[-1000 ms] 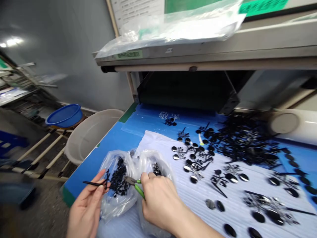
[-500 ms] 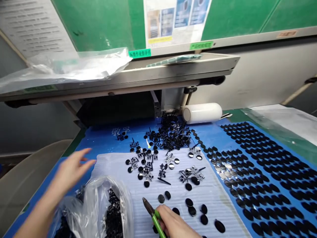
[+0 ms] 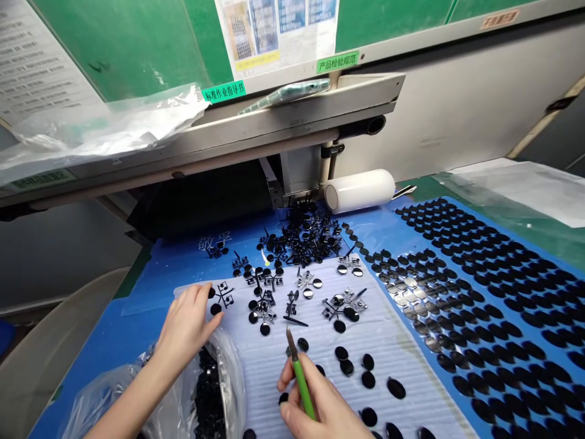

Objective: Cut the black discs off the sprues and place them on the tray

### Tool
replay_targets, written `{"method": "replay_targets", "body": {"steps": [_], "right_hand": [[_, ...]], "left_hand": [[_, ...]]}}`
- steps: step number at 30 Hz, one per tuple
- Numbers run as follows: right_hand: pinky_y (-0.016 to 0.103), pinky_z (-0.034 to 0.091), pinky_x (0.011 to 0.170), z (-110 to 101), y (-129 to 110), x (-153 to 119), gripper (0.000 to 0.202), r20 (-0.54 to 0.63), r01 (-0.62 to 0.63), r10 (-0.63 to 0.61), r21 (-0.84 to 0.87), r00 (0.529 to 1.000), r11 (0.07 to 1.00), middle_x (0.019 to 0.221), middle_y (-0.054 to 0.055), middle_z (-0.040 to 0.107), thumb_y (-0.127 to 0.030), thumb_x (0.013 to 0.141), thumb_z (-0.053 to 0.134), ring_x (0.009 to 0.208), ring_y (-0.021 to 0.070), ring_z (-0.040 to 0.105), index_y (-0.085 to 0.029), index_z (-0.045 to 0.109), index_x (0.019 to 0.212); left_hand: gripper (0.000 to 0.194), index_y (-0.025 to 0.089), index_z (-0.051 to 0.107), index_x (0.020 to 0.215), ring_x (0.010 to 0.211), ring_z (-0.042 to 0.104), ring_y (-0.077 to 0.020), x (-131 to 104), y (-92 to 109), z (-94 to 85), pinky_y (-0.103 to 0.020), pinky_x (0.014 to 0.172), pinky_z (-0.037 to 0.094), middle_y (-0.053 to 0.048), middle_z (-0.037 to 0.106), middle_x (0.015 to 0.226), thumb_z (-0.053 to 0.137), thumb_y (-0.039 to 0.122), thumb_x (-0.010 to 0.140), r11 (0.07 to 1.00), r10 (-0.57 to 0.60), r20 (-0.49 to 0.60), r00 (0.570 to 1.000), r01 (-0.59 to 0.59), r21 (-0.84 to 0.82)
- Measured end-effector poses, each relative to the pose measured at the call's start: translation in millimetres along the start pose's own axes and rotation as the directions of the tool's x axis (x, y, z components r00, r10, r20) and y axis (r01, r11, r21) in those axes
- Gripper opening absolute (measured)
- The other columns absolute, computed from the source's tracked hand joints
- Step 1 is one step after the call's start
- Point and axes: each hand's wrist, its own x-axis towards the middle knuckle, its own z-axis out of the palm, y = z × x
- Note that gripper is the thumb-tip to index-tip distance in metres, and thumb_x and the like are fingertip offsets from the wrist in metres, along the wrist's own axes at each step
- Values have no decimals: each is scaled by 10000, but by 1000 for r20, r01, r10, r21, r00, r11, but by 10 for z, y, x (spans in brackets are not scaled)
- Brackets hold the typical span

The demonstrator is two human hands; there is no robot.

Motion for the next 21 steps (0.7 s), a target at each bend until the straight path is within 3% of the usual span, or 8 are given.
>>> {"method": "replay_targets", "body": {"steps": [2,4,8,13,17,21], "right_hand": [[269,406,596,59,-88,37,199,1,18,-18,102,1000,995,826,10,516,-364,764,475,614,128,475,-222,429,896],[285,415,641,107,-165,56,261,15,54,-58,222,998,973,936,39,497,-420,777,475,656,126,477,-221,394,924],[300,417,680,152,-255,9,274,114,70,-128,415,985,907,903,30,475,-402,787,514,698,127,485,-223,352,915],[272,399,635,176,-251,-122,258,131,19,-106,538,986,843,844,8,502,-363,772,556,667,117,481,-228,367,884],[264,383,595,189,-223,-194,281,105,-13,-65,611,992,791,786,-6,510,-352,736,597,611,106,468,-226,391,879],[259,377,569,190,-224,-242,300,66,2,-56,628,996,778,752,-17,494,-356,712,614,595,107,460,-229,390,865]], "left_hand": [[459,139,389,1186,962,482,-266,-292,140,-120,-376,808,382,-121,517,1033,431,327,770,997,15,-25,1000,-17,-77],[476,199,413,1168,905,526,-240,-581,316,-181,-316,744,429,-87,537,1003,506,336,723,959,9,-79,997,-31,-281],[459,242,534,1078,817,565,-242,-960,596,-186,-293,673,451,-77,576,947,611,273,627,841,-116,-235,965,-30,-540],[472,280,631,982,714,571,-240,-1107,733,-218,-297,637,460,-61,617,869,698,259,515,687,-292,-188,938,68,-724],[494,289,655,950,681,565,-243,-1164,813,-286,-308,640,459,-61,623,860,735,350,466,622,-373,-104,922,166,-765],[539,292,659,948,674,557,-252,-1198,883,-309,-320,639,455,-63,623,840,752,397,428,595,-400,-99,911,176,-784]]}}
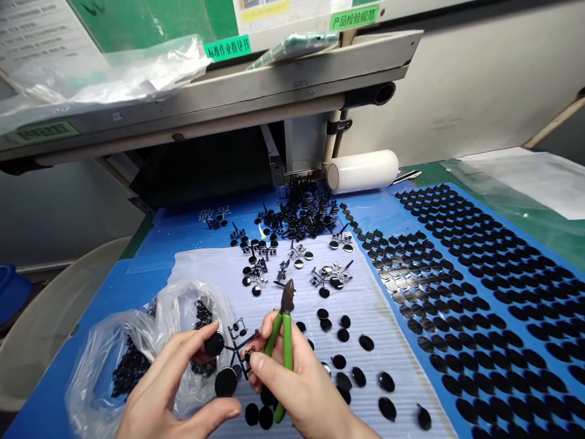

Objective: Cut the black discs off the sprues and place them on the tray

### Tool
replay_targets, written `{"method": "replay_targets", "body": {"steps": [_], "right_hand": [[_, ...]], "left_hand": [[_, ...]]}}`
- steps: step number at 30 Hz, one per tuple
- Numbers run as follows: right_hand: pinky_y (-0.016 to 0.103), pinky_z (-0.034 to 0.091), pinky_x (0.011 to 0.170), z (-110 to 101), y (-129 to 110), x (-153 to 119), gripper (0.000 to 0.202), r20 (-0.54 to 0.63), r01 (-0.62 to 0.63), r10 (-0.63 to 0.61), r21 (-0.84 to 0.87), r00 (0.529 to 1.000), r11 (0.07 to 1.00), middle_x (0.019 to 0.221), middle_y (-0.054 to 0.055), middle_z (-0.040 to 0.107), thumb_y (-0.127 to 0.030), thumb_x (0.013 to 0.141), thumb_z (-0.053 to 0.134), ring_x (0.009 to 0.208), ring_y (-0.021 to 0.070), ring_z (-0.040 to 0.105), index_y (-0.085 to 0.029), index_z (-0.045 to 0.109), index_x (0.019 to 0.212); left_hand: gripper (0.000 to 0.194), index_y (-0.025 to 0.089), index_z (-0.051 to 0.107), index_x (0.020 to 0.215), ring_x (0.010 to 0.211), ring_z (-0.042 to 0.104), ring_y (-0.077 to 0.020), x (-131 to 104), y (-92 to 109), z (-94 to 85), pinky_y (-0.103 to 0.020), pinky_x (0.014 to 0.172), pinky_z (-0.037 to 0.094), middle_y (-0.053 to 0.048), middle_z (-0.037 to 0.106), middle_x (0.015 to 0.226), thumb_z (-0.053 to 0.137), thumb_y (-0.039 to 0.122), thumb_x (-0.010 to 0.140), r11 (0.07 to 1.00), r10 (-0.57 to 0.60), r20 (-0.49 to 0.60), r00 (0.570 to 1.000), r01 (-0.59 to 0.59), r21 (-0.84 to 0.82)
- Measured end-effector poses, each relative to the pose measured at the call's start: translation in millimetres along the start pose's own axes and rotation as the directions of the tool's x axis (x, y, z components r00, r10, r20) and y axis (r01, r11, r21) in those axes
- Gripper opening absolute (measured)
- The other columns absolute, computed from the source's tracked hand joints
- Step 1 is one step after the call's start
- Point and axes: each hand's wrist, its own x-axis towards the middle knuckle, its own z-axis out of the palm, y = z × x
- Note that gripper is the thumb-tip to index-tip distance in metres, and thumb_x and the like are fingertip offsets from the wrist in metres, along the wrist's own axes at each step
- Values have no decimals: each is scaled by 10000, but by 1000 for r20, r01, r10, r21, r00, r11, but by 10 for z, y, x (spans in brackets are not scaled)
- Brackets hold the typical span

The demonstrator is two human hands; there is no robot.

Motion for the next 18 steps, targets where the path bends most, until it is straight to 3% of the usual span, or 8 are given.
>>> {"method": "replay_targets", "body": {"steps": [8,12,15,18], "right_hand": [[253,359,585,-5,-58,-74,296,-11,-15,15,-7,1000,1000,752,-14,491,-349,724,608,623,112,454,-220,383,869],[249,355,570,7,-82,-60,284,-60,8,-14,-92,998,996,690,-33,474,-366,724,596,596,116,444,-229,375,837],[251,377,578,43,-63,-32,266,-122,2,-27,-199,992,980,694,-35,470,-368,725,584,594,120,452,-237,371,816],[262,405,604,59,-39,-23,226,-118,36,-71,-278,990,960,729,-25,466,-323,723,569,663,144,483,-247,373,805]], "left_hand": [[588,295,627,950,662,548,-227,-80,-73,74,-307,596,451,-46,582,856,765,423,393,999,33,-53,998,-34,-20],[793,261,498,1061,648,539,-196,-91,-188,175,-291,567,454,-40,541,833,714,557,358,963,-36,-56,998,19,-271],[501,229,472,944,487,508,-125,-71,-226,294,-230,417,409,5,520,674,558,586,604,845,-210,73,975,218,-488],[267,213,448,754,367,465,-82,-35,-217,402,-175,321,330,54,456,544,449,480,761,767,-346,137,928,364,-529]]}}
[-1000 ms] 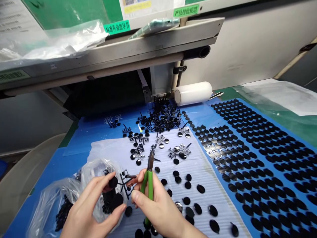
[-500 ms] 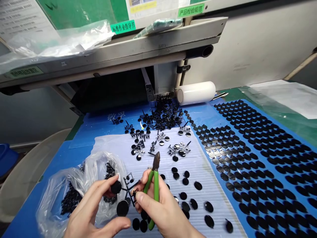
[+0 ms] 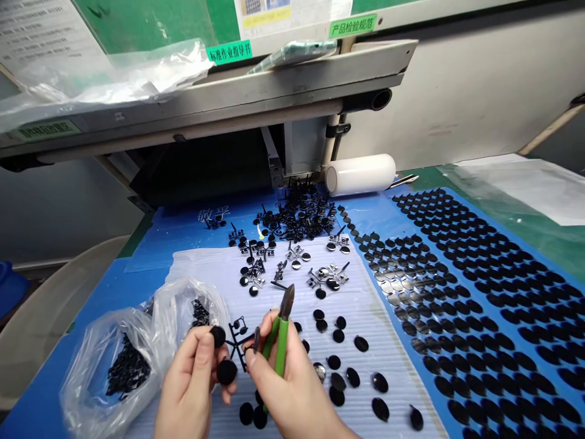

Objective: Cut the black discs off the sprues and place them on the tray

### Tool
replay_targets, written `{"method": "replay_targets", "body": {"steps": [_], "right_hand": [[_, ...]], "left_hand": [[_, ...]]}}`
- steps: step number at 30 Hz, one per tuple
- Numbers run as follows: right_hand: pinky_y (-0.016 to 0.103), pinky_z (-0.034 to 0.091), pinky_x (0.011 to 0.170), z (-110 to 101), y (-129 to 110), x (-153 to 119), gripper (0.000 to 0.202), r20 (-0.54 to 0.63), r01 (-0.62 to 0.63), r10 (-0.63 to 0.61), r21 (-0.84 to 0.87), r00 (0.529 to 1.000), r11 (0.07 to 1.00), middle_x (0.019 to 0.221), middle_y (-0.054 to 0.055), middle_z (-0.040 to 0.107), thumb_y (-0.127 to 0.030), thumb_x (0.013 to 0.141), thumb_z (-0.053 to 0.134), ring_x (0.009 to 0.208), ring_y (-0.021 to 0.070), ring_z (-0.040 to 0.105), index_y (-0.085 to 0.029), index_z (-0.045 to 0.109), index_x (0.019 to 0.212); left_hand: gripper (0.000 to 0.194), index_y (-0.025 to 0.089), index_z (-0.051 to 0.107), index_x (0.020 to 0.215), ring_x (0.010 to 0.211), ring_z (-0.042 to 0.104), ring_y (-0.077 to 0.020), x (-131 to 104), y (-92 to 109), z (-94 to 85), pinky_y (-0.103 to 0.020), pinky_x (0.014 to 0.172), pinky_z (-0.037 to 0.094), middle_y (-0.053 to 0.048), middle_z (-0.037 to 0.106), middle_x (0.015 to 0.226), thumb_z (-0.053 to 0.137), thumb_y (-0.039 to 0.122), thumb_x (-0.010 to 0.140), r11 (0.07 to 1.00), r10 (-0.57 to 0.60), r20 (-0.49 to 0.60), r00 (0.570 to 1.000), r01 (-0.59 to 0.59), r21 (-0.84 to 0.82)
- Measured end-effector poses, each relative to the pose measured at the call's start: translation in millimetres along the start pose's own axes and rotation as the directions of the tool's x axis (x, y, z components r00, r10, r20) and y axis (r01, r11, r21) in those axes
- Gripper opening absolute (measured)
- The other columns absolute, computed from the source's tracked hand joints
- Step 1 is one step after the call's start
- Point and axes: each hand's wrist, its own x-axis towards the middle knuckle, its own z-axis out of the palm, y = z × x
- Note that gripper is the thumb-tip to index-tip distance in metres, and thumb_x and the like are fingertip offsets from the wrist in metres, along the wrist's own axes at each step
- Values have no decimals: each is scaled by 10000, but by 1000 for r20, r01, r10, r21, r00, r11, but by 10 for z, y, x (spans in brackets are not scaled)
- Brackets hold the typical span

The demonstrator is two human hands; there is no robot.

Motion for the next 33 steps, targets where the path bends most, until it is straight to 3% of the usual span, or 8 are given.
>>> {"method": "replay_targets", "body": {"steps": [3,5,8,11,15,21,33], "right_hand": [[289,413,680,-93,19,-2,187,95,119,-112,-79,989,990,816,-6,464,-211,722,514,744,154,480,-254,385,851],[315,406,728,-220,39,5,266,194,178,-135,-223,972,958,866,14,461,-116,673,466,763,160,475,-241,402,900],[323,396,753,-393,92,19,403,294,233,-80,-534,952,812,870,27,471,-23,550,392,800,179,479,-216,438,901],[281,406,702,-426,148,5,443,392,295,4,-698,920,653,848,19,484,-16,486,361,808,186,485,-215,473,866],[253,404,669,-348,180,-12,450,473,370,19,-712,881,597,850,19,481,-35,472,358,775,176,483,-209,476,870],[266,389,713,-340,206,28,472,547,436,-5,-663,837,609,850,19,469,-56,454,367,751,171,466,-199,471,891],[272,394,664,-332,185,40,362,580,478,-10,-661,815,578,799,29,483,-59,467,376,740,183,465,-192,473,789]], "left_hand": [[279,205,429,702,291,381,-36,41,11,50,-142,270,227,77,425,526,442,475,769,999,-37,-67,997,36,-14],[279,202,434,702,278,338,-23,59,38,50,-133,276,188,87,398,495,431,470,778,998,-47,-70,996,45,-33],[286,193,449,688,298,306,-16,55,87,39,-130,306,186,92,341,466,432,462,783,994,-48,-30,998,45,-95],[305,186,438,643,339,233,-19,23,125,52,-133,327,176,93,284,462,453,461,772,983,-87,46,995,93,-161],[316,190,419,616,381,218,-38,-29,149,76,-149,347,166,89,269,460,480,469,752,981,-117,120,986,133,-138],[317,193,412,610,364,197,-43,-63,165,45,-174,347,143,96,261,429,467,467,760,970,-152,171,973,180,-161],[294,197,397,606,352,157,-42,-77,182,40,-182,333,125,105,259,404,443,419,794,959,-170,251,953,218,-179]]}}
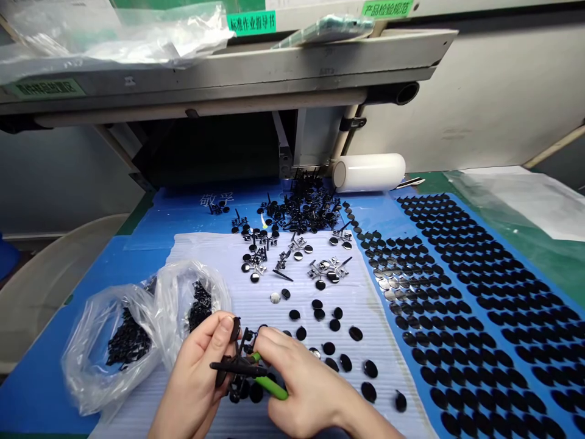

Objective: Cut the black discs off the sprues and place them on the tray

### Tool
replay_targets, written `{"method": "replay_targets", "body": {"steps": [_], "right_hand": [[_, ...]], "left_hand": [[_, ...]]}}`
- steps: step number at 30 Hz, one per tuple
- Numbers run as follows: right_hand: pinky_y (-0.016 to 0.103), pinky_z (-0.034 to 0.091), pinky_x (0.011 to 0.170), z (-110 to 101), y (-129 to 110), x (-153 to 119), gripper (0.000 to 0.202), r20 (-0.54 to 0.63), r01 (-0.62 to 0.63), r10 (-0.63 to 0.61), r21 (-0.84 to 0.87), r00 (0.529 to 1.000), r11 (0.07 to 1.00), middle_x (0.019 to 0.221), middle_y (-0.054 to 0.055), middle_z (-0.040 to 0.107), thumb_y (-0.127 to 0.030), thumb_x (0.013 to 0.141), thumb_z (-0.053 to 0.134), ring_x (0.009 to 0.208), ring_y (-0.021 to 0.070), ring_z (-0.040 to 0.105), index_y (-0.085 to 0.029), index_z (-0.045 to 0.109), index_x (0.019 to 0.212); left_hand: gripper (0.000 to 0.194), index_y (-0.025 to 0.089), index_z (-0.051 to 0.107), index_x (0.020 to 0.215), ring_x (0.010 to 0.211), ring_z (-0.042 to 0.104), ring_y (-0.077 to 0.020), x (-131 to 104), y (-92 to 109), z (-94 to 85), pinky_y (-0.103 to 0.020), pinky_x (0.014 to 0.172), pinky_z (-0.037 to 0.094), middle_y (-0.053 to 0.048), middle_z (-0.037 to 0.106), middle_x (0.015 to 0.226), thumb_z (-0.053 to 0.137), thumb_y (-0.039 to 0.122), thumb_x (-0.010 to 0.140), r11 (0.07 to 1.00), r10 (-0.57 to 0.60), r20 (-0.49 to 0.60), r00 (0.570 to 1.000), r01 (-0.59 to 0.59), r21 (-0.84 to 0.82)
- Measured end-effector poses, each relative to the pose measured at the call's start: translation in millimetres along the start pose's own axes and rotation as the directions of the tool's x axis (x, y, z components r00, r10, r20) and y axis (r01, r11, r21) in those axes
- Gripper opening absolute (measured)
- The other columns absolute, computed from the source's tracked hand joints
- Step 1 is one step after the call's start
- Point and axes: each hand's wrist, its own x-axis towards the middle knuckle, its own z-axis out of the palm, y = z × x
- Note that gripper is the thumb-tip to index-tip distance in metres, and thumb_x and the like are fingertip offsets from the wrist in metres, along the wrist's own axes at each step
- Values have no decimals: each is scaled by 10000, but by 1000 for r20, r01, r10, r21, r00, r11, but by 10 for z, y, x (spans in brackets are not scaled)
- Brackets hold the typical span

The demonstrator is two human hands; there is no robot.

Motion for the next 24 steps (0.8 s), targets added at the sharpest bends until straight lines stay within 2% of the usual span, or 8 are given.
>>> {"method": "replay_targets", "body": {"steps": [7,12,19,24], "right_hand": [[265,397,656,6,-31,13,411,11,-8,8,-10,1000,1000,825,30,490,-59,454,371,734,180,461,-200,456,831],[280,403,678,-20,-12,9,334,25,29,-27,-74,999,997,795,36,507,-50,484,379,726,183,473,-199,446,775],[273,393,642,-14,35,13,250,25,47,-44,-124,999,991,725,18,521,-50,543,375,662,166,480,-203,428,734],[274,385,656,59,63,32,293,13,5,-3,-150,1000,989,756,14,503,-27,526,370,686,162,465,-198,426,757]], "left_hand": [[282,198,406,616,363,175,-43,-1,-5,-16,-173,334,137,102,259,425,470,422,775,1000,-17,-15,1000,17,-3],[291,194,405,616,382,186,-46,12,-33,-38,-178,343,151,98,257,440,476,431,769,1000,-19,1,1000,19,15],[286,195,389,613,371,173,-36,23,-37,-36,-174,345,134,104,254,442,482,413,774,998,-46,-20,999,45,-46],[280,192,383,589,348,138,-32,42,-31,-49,-181,340,108,112,243,392,478,358,793,994,6,-65,998,-13,-111]]}}
